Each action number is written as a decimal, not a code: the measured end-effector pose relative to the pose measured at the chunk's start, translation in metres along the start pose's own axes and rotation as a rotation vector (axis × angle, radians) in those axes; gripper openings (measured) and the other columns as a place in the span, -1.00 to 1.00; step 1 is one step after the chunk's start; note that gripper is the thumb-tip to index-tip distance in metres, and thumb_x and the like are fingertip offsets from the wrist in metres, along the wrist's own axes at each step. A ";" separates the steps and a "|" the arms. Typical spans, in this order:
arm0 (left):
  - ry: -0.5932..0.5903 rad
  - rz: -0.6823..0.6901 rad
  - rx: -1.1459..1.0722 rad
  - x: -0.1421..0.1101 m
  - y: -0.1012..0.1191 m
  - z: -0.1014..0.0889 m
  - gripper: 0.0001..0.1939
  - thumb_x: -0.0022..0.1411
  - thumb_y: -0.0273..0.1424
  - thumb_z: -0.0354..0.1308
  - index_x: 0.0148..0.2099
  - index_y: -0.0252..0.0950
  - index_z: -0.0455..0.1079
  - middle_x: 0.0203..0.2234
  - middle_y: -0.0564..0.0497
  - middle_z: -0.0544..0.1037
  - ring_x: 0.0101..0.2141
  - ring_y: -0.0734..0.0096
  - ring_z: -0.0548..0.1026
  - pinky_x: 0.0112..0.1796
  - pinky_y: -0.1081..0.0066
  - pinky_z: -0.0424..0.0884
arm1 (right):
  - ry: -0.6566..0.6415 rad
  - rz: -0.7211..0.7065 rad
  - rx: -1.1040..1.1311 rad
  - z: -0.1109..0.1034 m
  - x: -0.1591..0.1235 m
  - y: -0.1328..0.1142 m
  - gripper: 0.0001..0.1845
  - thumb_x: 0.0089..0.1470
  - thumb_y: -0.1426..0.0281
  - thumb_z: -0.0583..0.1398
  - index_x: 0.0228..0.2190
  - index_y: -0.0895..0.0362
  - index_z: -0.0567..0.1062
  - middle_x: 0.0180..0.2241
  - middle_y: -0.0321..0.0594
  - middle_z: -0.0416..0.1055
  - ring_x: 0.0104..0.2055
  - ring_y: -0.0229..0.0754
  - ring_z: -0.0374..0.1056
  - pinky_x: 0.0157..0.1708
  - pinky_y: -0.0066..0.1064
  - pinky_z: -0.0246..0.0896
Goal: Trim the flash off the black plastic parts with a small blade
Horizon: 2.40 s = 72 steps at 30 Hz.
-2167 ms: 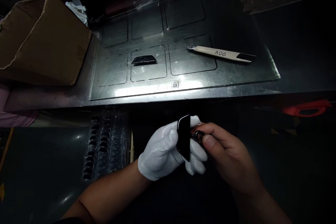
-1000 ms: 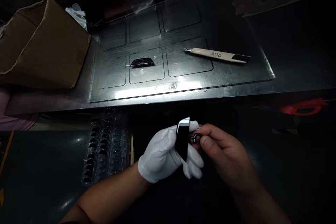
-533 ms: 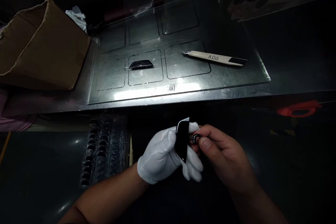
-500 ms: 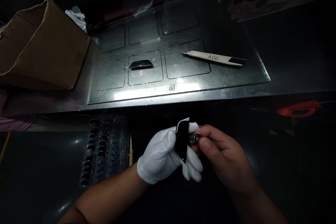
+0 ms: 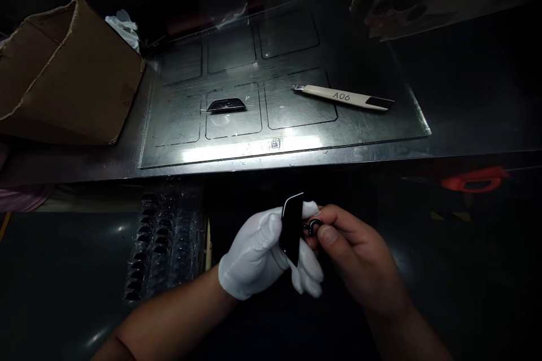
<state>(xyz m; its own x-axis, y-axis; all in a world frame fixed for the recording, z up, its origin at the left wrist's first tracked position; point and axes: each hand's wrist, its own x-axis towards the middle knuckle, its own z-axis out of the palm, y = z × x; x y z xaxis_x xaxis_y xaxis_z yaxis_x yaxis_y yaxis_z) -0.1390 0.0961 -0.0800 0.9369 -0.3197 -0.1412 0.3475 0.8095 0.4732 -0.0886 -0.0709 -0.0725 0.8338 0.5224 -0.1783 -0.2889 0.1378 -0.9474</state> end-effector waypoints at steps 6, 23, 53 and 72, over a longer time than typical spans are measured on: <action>0.012 0.004 0.036 -0.003 -0.002 -0.002 -0.39 0.58 -0.03 -0.12 0.37 -0.35 0.35 -0.50 -0.10 0.64 -0.53 0.28 0.64 -0.57 0.53 0.45 | 0.006 -0.007 -0.016 0.000 -0.001 0.001 -0.81 0.39 0.23 0.23 -0.28 0.02 0.55 -0.39 -0.36 0.48 -0.35 -0.32 0.41 -0.32 -0.58 0.37; 0.033 -0.001 0.088 -0.006 0.001 -0.003 -0.38 0.59 -0.02 -0.12 0.34 -0.40 0.38 -0.53 -0.09 0.63 -0.56 0.32 0.63 -0.49 0.50 0.45 | 0.005 0.022 0.002 0.002 -0.004 0.004 -0.79 0.37 0.22 0.25 -0.30 0.04 0.56 -0.39 -0.33 0.51 -0.36 -0.32 0.46 -0.32 -0.61 0.43; 0.006 -0.056 -0.018 -0.014 0.014 -0.020 -0.49 0.46 -0.15 0.23 0.34 -0.20 0.37 -0.24 -0.18 0.69 -0.25 0.26 0.71 -0.37 0.55 0.58 | -0.027 -0.362 -0.587 -0.008 0.003 0.002 -0.60 0.34 0.49 0.25 0.16 0.00 0.46 -0.03 -0.21 0.55 -0.06 -0.25 0.52 -0.06 -0.47 0.50; 0.118 -0.220 0.207 -0.017 0.028 -0.018 -0.52 0.22 -0.38 0.48 0.16 -0.30 0.54 -0.28 -0.15 0.69 -0.24 0.21 0.69 -0.31 0.47 0.57 | -0.268 0.418 -0.090 -0.012 0.015 -0.007 -0.66 0.30 0.06 0.30 -0.21 0.09 0.54 -0.44 -0.34 0.45 -0.45 -0.35 0.33 -0.46 -0.55 0.27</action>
<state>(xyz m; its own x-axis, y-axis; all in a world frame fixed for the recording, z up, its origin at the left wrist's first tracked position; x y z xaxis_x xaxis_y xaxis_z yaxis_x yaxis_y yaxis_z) -0.1446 0.1329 -0.0797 0.8423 -0.4066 -0.3537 0.5384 0.6062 0.5853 -0.0681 -0.0744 -0.0714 0.5018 0.7168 -0.4840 -0.5209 -0.1963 -0.8307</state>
